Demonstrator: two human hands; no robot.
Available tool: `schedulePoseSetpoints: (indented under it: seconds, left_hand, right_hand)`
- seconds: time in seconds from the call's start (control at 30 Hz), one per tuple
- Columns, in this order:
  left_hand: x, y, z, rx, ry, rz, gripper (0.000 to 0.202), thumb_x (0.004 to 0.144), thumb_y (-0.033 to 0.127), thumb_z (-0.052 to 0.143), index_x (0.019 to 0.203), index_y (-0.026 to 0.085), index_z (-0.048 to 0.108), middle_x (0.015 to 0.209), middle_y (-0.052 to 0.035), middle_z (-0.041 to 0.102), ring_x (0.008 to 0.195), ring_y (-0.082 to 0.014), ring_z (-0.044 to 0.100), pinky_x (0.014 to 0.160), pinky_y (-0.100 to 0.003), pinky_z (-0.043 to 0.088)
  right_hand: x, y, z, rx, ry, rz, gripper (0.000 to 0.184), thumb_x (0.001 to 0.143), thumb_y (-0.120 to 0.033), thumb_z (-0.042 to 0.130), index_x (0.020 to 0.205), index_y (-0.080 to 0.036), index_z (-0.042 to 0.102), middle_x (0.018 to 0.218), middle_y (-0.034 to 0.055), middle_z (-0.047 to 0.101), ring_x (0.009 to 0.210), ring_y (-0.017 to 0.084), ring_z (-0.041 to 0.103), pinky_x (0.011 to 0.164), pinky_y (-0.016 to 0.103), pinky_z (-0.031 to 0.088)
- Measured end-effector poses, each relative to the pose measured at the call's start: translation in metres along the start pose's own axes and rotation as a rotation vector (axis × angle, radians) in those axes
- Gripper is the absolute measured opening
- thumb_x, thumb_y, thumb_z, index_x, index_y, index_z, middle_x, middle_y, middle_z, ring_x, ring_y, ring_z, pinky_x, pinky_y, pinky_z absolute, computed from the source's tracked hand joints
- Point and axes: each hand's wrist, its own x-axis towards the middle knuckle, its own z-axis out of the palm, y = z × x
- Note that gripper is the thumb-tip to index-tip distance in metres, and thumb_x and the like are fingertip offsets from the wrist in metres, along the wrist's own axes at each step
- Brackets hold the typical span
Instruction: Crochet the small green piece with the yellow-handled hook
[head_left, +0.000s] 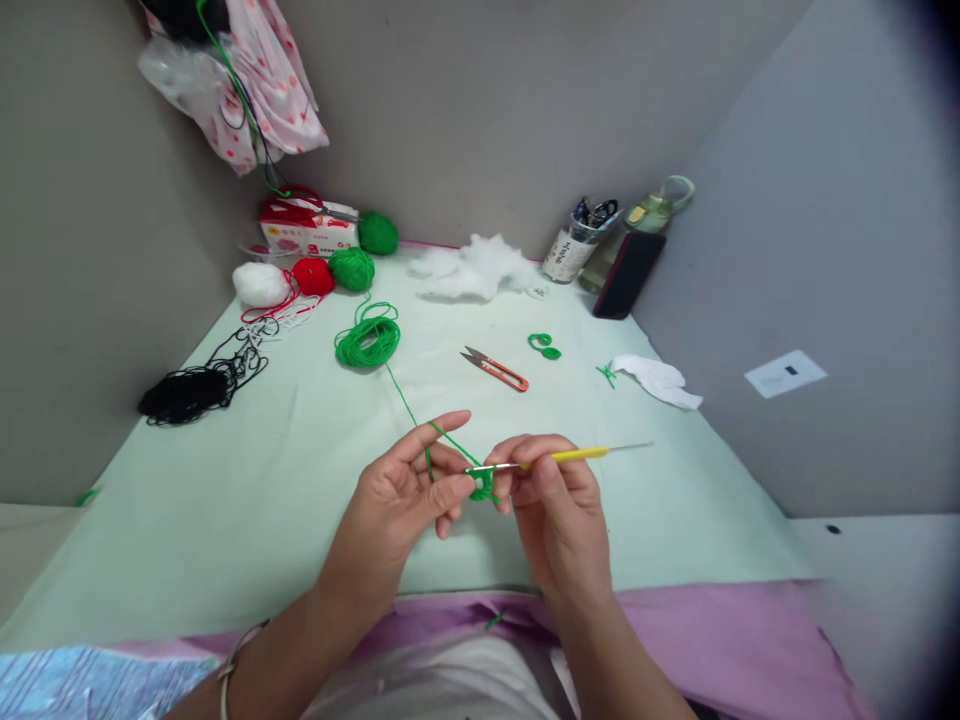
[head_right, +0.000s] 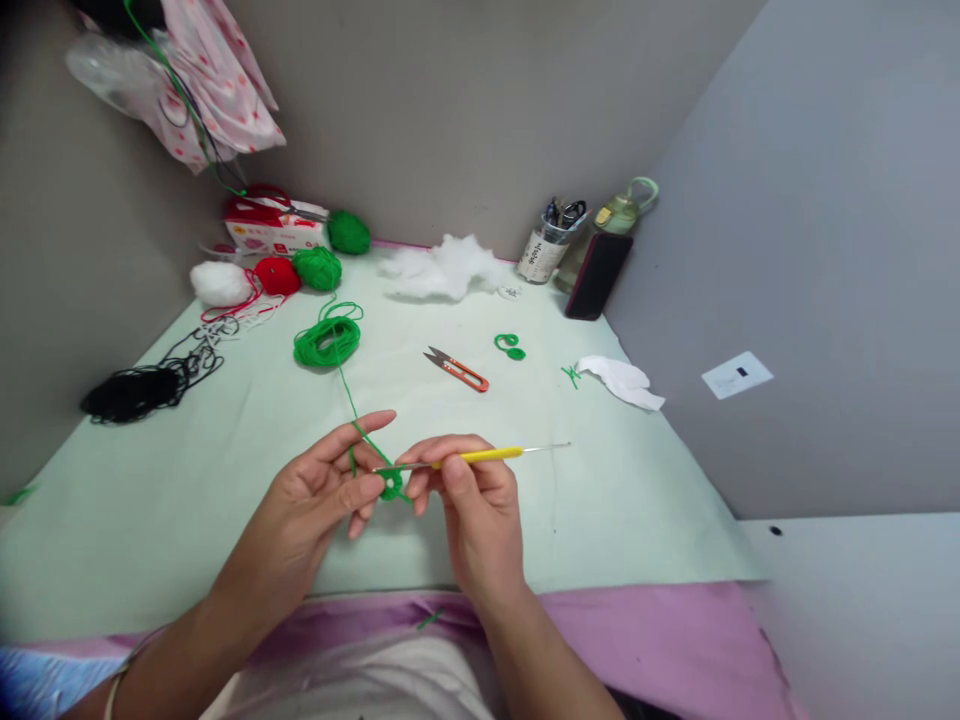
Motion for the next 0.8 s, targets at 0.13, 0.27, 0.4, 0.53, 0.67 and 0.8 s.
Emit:
schedulePoseSetpoints:
  seconds: [0.13,0.27,0.4,0.53,0.67,0.8]
  left_hand:
    - [-0.001,0.002,-0.001,0.007,-0.016,-0.011,0.041,0.084,0.024,0.091,0.124,0.028,0.081,0.085,0.0037,0.067,0.063,-0.0075,0.064,0.058,-0.019,0.053]
    - [-0.001,0.004,0.001,0.009,-0.023,-0.004,0.039,0.084,0.024,0.09,0.122,0.027,0.081,0.083,0.0039,0.066,0.065,-0.0078,0.067,0.064,-0.02,0.056]
    - [-0.002,0.006,0.003,0.043,-0.008,0.017,0.037,0.084,0.025,0.09,0.12,0.027,0.082,0.082,0.004,0.066,0.065,-0.0084,0.068,0.065,-0.02,0.057]
    - [-0.002,0.005,0.004,0.115,0.06,0.074,0.039,0.081,0.021,0.09,0.119,0.026,0.082,0.081,0.0042,0.067,0.063,-0.0091,0.067,0.065,-0.021,0.058]
    - [-0.004,0.002,0.008,0.17,0.124,0.128,0.041,0.079,0.019,0.09,0.118,0.024,0.081,0.076,0.0044,0.067,0.065,-0.0095,0.066,0.067,-0.02,0.058]
    - [-0.005,-0.002,0.01,0.106,0.126,0.105,0.052,0.078,0.02,0.092,0.128,0.025,0.078,0.08,0.0035,0.068,0.065,-0.0068,0.06,0.062,-0.016,0.051]
  right_hand:
    - [-0.001,-0.003,-0.004,-0.059,-0.012,-0.022,0.02,0.103,-0.037,0.068,0.093,-0.024,0.079,0.088,0.0033,0.081,0.063,0.01,0.069,0.059,0.022,0.057]
    - [-0.005,-0.007,-0.009,-0.245,-0.04,-0.155,0.021,0.108,-0.031,0.06,0.1,-0.023,0.077,0.094,0.0061,0.082,0.069,0.014,0.072,0.063,0.027,0.059]
    - [-0.009,-0.01,-0.011,-0.452,-0.087,-0.327,0.022,0.109,-0.024,0.055,0.104,-0.022,0.076,0.098,0.0068,0.081,0.072,0.015,0.072,0.064,0.03,0.06]
    - [-0.012,-0.014,-0.012,-0.676,-0.151,-0.479,0.023,0.108,-0.017,0.053,0.11,-0.023,0.075,0.097,0.0077,0.082,0.085,0.02,0.077,0.069,0.034,0.063]
    - [-0.015,-0.016,-0.013,-0.908,-0.262,-0.663,0.025,0.107,-0.017,0.053,0.12,-0.024,0.073,0.098,0.0086,0.082,0.092,0.022,0.08,0.072,0.034,0.065]
    - [-0.018,-0.007,-0.014,-1.163,-0.238,-0.72,0.031,0.101,-0.013,0.063,0.126,-0.029,0.074,0.108,0.0078,0.081,0.09,0.02,0.079,0.072,0.031,0.066]
